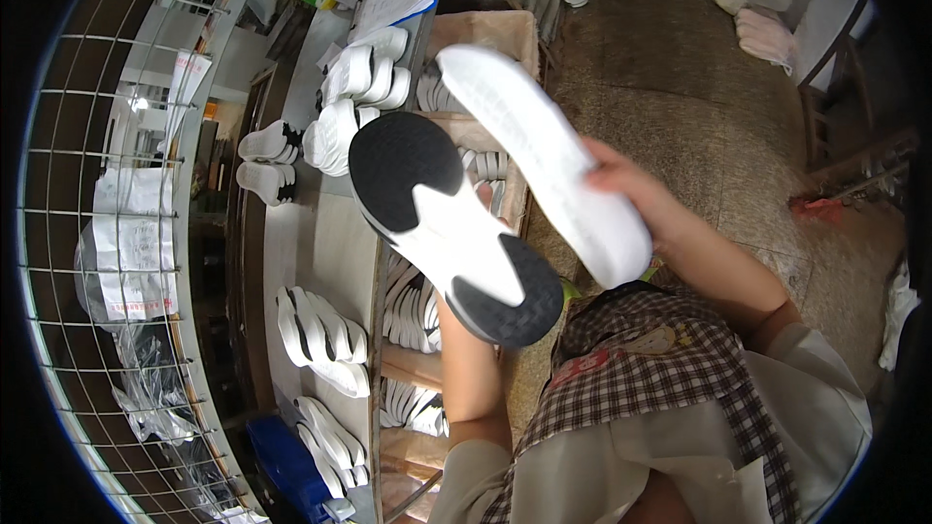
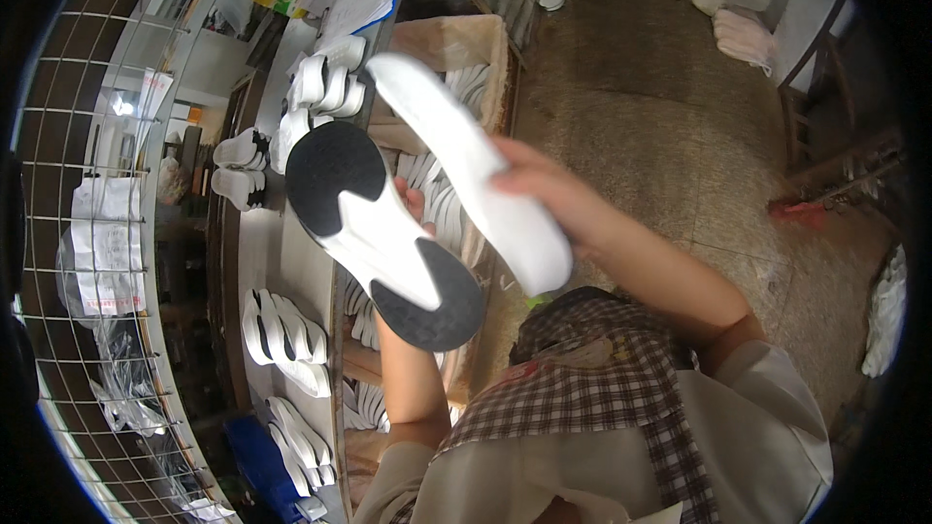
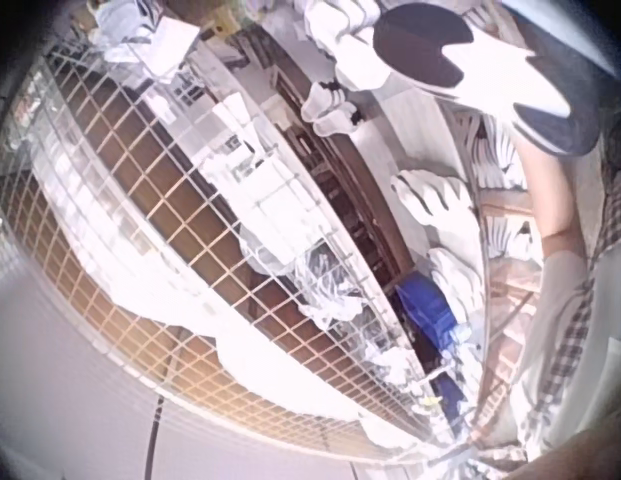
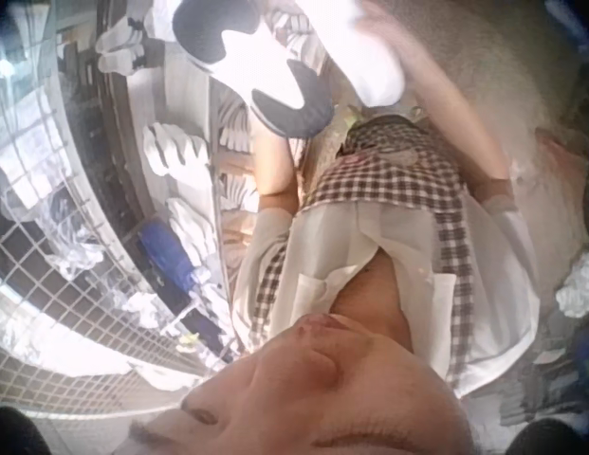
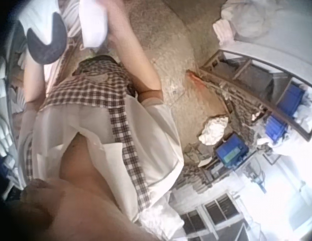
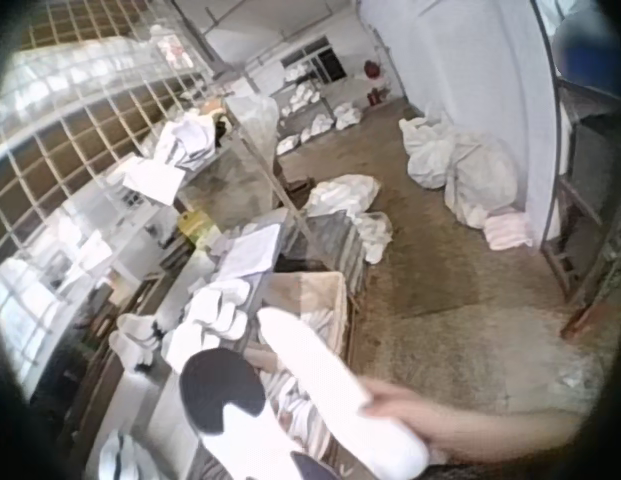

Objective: The person repeatedly picks up white slipper-style shoes from a shelf, turns them over to view the soles, and places them back. The person handles the shoes one at a time, inspecting the upper and sole surfaces before returning them to the shelf.

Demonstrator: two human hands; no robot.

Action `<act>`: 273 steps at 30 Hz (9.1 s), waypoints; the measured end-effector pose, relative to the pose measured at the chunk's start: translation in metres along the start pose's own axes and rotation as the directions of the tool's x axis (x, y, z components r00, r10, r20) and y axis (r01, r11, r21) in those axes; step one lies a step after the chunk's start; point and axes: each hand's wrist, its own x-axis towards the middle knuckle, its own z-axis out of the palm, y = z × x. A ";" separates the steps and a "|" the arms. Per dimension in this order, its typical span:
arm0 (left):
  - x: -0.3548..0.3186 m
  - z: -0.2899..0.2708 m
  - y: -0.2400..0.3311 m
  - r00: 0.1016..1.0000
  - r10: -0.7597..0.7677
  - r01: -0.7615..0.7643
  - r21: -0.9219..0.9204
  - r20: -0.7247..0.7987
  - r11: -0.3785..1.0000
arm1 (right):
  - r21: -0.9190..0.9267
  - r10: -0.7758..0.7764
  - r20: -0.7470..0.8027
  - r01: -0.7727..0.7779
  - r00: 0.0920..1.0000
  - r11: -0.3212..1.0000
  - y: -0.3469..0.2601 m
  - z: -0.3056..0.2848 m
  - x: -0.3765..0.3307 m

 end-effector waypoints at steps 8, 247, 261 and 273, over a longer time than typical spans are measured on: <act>0.008 -0.030 0.002 0.979 0.082 -0.057 0.138 -0.185 0.989 | 0.367 0.075 0.154 -0.127 0.985 0.922 0.040 -0.010 0.018; 0.393 -0.043 -0.031 0.937 0.145 0.097 0.637 -0.317 0.764 | -0.199 -0.201 0.169 0.233 0.965 0.952 -0.205 -0.192 0.253; 0.394 -0.030 -0.042 0.921 0.261 0.036 0.729 -0.290 0.683 | -0.159 -0.277 0.169 0.304 0.946 0.939 -0.216 -0.182 0.254; 0.390 -0.017 -0.023 0.886 0.117 0.251 0.678 -0.448 0.691 | 0.193 0.399 0.078 -0.407 0.913 0.893 -0.219 -0.180 0.269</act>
